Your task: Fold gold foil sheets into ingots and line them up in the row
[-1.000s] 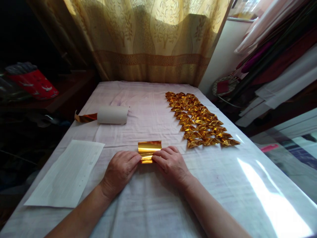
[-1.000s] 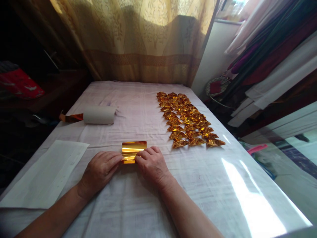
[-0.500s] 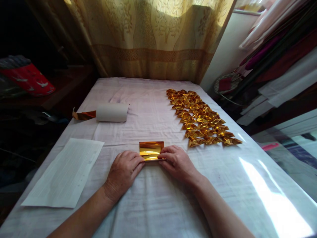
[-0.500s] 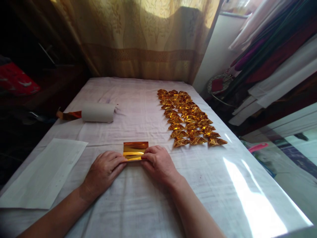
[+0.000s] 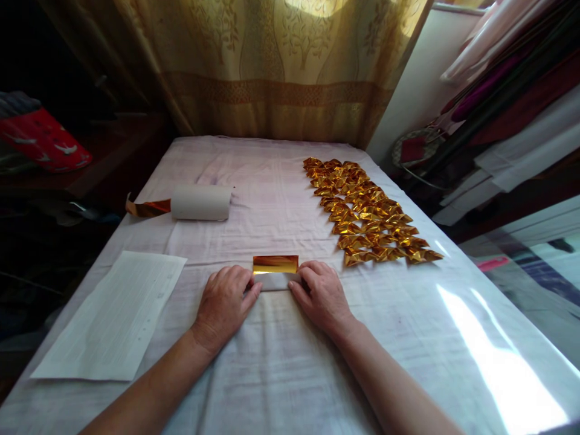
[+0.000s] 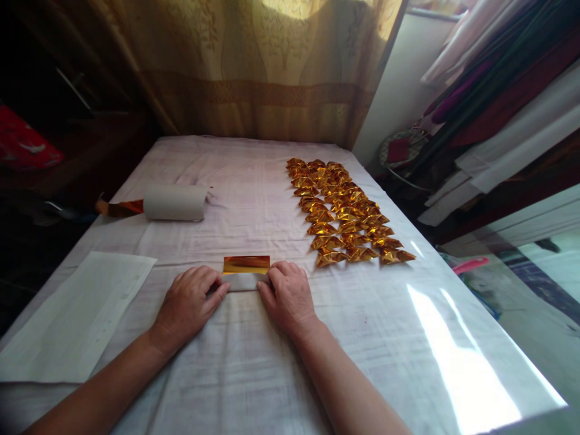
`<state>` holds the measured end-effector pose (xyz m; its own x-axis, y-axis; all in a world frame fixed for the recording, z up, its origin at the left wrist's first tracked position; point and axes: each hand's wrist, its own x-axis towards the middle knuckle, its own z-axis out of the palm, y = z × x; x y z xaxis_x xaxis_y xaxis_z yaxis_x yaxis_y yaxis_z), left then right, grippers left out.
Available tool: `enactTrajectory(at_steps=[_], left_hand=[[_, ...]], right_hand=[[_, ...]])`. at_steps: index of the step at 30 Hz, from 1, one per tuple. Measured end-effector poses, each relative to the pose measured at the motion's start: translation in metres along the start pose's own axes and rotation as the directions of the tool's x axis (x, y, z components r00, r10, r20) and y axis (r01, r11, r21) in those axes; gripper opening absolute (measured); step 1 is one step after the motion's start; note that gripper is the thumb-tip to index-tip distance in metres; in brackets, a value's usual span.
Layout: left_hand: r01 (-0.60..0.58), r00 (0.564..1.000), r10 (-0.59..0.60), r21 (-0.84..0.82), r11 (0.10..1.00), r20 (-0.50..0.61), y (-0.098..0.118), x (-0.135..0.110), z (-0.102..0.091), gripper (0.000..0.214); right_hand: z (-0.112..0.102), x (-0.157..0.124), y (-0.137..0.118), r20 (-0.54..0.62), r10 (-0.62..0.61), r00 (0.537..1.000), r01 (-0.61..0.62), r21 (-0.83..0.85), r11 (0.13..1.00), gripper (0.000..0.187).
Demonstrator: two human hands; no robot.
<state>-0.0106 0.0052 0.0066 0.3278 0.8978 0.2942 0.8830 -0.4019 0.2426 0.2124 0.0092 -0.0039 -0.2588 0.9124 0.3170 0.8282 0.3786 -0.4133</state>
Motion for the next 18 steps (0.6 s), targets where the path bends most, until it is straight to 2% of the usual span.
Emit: enactTrajectory(at_steps=[3,6,8,10,13,15,18], left_hand=[[0.004,1.0,-0.004,0.015,1.0,-0.005,-0.002,-0.001,0.002,0.017],[-0.019,0.995,0.021,0.021,1.0,-0.099,-0.002,-0.004,0.005,0.013],[-0.08,0.981,0.086,0.039,0.996,-0.177,0.001,-0.008,0.006,0.02],[-0.202,0.957,0.208,0.052,0.978,-0.204,0.005,-0.011,0.005,0.023],[-0.353,0.924,0.352,0.022,0.935,-0.152,0.013,-0.015,0.003,0.023],[-0.356,0.929,0.353,-0.004,0.935,-0.107,0.016,-0.015,0.002,0.024],[-0.319,0.946,0.317,-0.029,0.947,-0.068,0.017,-0.015,0.001,0.024]], right_hand=[[0.001,0.0,-0.001,0.0,0.009,1.0,-0.009,-0.033,0.999,0.015],[0.002,0.0,-0.002,-0.002,0.019,1.0,-0.019,-0.044,0.999,0.014],[0.003,0.0,-0.002,-0.006,0.027,1.0,-0.027,-0.045,0.999,0.01],[0.004,-0.001,-0.002,-0.017,0.032,0.999,-0.032,-0.031,0.999,0.006],[0.006,-0.002,-0.002,-0.04,0.038,0.998,-0.038,0.006,0.999,0.019],[0.006,-0.002,0.0,-0.048,0.037,0.998,-0.036,0.026,0.999,0.024],[0.005,-0.002,0.001,-0.042,0.039,0.998,-0.037,0.048,0.998,0.019]])
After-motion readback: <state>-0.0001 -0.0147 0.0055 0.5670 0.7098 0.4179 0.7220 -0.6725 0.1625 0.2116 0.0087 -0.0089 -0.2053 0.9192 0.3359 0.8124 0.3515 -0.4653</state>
